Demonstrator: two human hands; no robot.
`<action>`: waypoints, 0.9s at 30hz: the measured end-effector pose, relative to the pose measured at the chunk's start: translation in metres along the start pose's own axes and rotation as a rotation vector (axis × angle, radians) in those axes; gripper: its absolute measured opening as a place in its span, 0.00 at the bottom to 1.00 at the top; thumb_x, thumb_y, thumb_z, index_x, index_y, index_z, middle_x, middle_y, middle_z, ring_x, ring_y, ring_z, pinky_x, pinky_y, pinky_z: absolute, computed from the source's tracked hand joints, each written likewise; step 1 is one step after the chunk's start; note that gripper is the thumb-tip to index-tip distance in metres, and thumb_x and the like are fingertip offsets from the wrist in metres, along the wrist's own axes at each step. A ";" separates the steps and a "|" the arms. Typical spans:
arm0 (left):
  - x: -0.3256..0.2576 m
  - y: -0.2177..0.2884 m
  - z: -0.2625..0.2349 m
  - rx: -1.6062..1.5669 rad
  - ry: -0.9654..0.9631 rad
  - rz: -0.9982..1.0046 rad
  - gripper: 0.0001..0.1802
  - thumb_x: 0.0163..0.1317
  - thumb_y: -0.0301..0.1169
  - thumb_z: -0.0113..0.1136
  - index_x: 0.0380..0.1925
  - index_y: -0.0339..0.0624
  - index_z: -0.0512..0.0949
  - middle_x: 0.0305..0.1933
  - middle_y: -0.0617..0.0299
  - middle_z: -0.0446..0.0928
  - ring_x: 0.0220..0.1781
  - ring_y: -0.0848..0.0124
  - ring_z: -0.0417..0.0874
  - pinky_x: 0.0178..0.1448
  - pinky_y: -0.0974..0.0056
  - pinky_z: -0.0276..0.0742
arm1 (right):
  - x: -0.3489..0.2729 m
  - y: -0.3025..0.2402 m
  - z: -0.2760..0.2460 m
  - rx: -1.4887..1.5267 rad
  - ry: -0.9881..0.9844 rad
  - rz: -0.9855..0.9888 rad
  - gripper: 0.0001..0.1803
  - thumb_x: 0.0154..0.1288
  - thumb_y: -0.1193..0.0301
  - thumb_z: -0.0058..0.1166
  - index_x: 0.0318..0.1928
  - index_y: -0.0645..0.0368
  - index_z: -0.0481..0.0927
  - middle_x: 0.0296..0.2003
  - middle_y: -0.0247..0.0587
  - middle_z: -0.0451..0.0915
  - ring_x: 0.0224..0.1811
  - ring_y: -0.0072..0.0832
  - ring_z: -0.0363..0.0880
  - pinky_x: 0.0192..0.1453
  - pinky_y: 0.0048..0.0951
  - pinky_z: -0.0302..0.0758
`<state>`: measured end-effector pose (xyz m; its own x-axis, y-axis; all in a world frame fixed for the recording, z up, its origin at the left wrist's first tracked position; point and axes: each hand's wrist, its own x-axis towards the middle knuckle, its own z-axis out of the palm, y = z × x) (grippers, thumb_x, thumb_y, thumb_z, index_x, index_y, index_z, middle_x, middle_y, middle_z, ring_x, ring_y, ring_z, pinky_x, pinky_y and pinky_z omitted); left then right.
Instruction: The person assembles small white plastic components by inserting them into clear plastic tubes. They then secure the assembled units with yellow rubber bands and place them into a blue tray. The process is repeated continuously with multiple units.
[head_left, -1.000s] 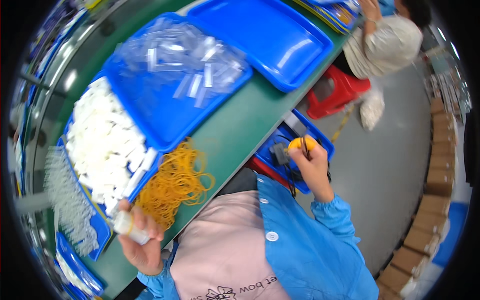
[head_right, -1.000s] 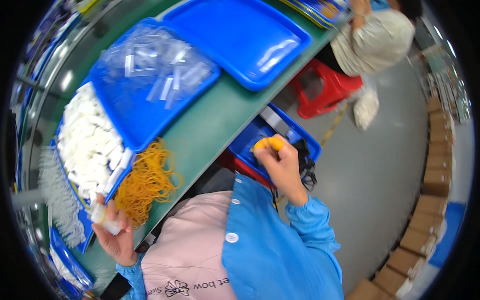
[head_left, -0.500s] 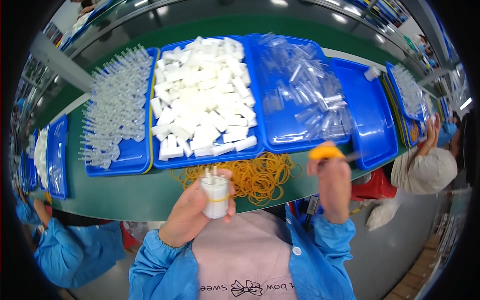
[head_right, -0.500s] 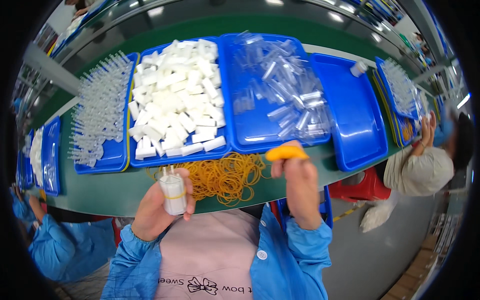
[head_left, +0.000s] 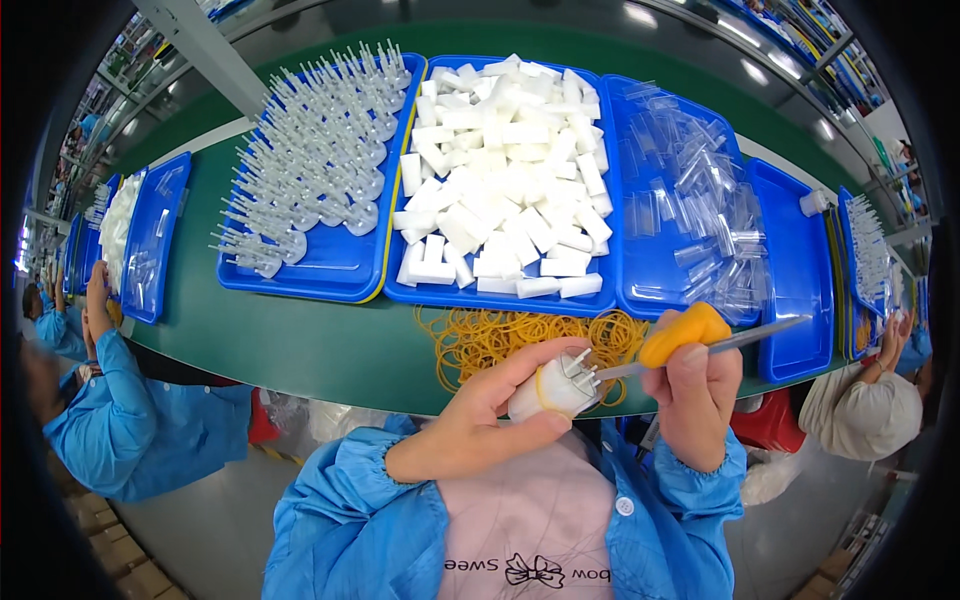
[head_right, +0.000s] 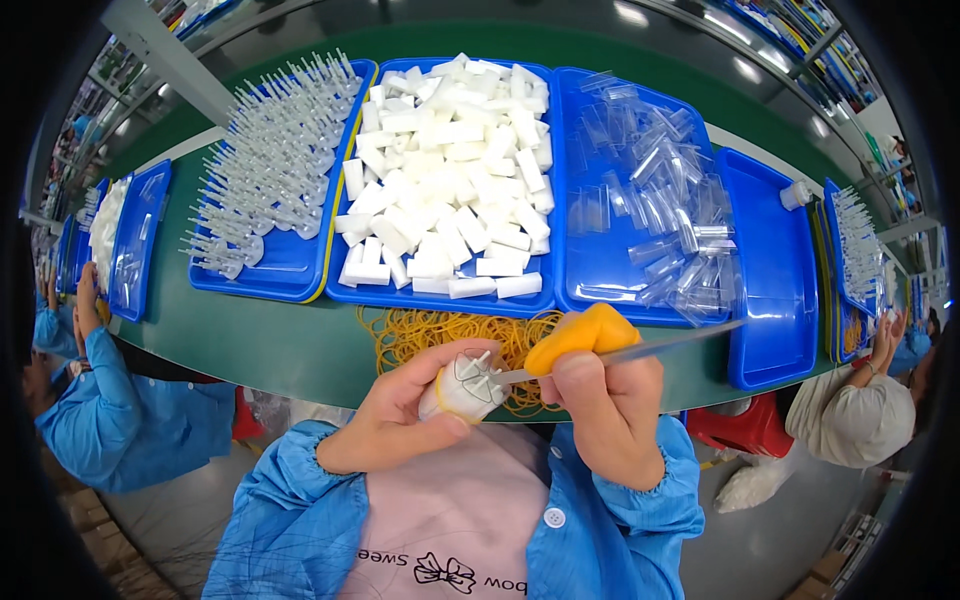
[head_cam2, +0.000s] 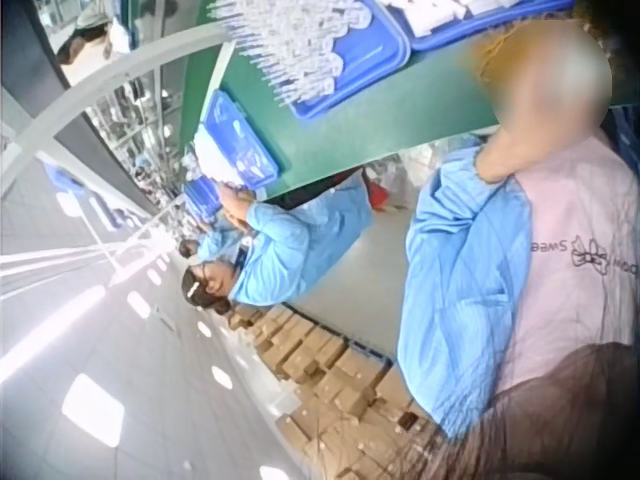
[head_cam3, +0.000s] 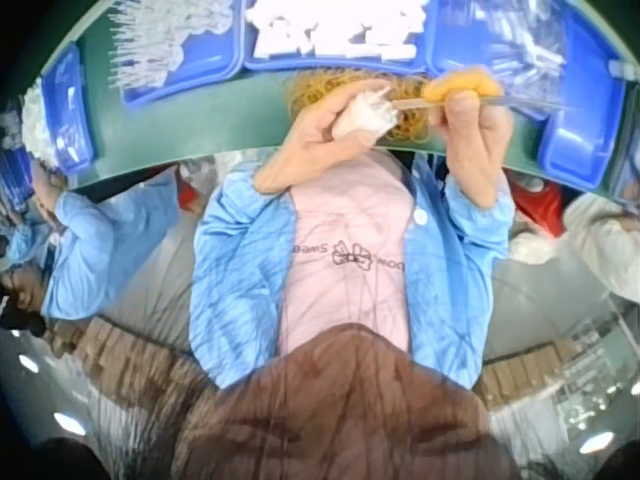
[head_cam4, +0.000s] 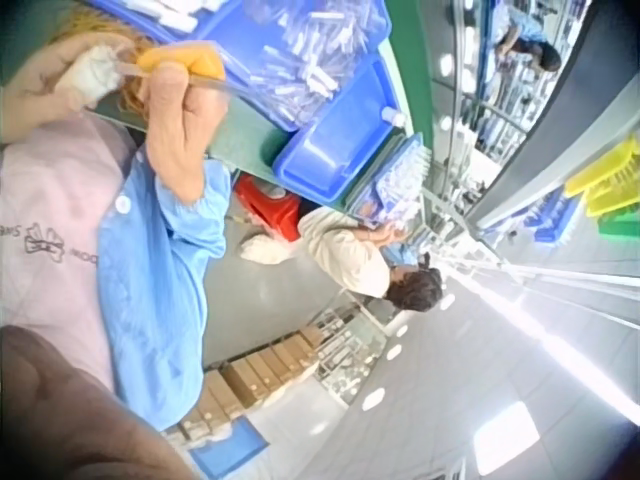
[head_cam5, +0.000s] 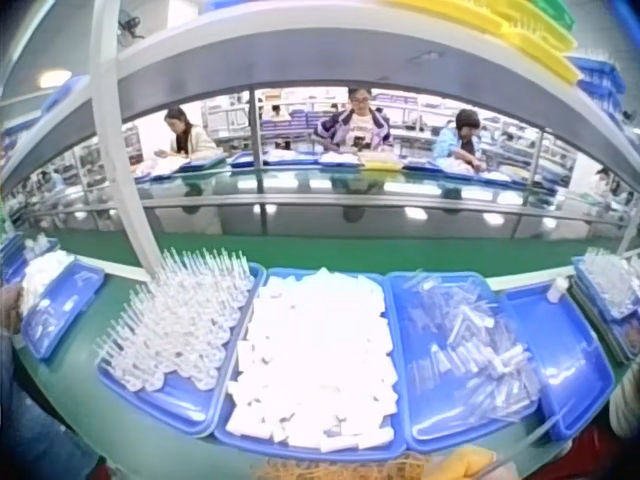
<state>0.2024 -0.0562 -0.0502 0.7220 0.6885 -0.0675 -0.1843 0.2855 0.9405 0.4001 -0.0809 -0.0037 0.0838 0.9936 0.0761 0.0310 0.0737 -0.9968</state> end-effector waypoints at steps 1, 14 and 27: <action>-0.001 0.000 0.000 -0.001 0.008 -0.007 0.35 0.60 0.26 0.58 0.65 0.37 0.56 0.61 0.59 0.64 0.61 0.72 0.67 0.63 0.66 0.63 | 0.001 0.001 0.001 0.017 -0.028 0.013 0.19 0.70 0.62 0.44 0.29 0.65 0.73 0.24 0.35 0.72 0.24 0.16 0.66 0.27 0.19 0.61; 0.002 0.000 0.001 0.329 0.089 0.105 0.34 0.56 0.33 0.63 0.62 0.39 0.61 0.56 0.52 0.69 0.56 0.64 0.73 0.59 0.65 0.66 | 0.006 0.010 0.005 0.016 -0.180 0.067 0.17 0.70 0.62 0.45 0.30 0.62 0.75 0.22 0.34 0.72 0.22 0.19 0.68 0.26 0.22 0.64; 0.002 -0.002 -0.008 0.122 0.125 -0.024 0.32 0.58 0.28 0.61 0.62 0.38 0.61 0.54 0.60 0.71 0.52 0.73 0.72 0.56 0.68 0.68 | 0.009 0.012 0.001 0.124 -0.047 0.179 0.16 0.70 0.63 0.43 0.31 0.62 0.73 0.20 0.30 0.69 0.22 0.13 0.63 0.25 0.19 0.61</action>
<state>0.1995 -0.0502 -0.0552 0.6350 0.7624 -0.1246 -0.0800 0.2253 0.9710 0.4004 -0.0712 -0.0149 0.0300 0.9945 -0.1006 -0.1033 -0.0970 -0.9899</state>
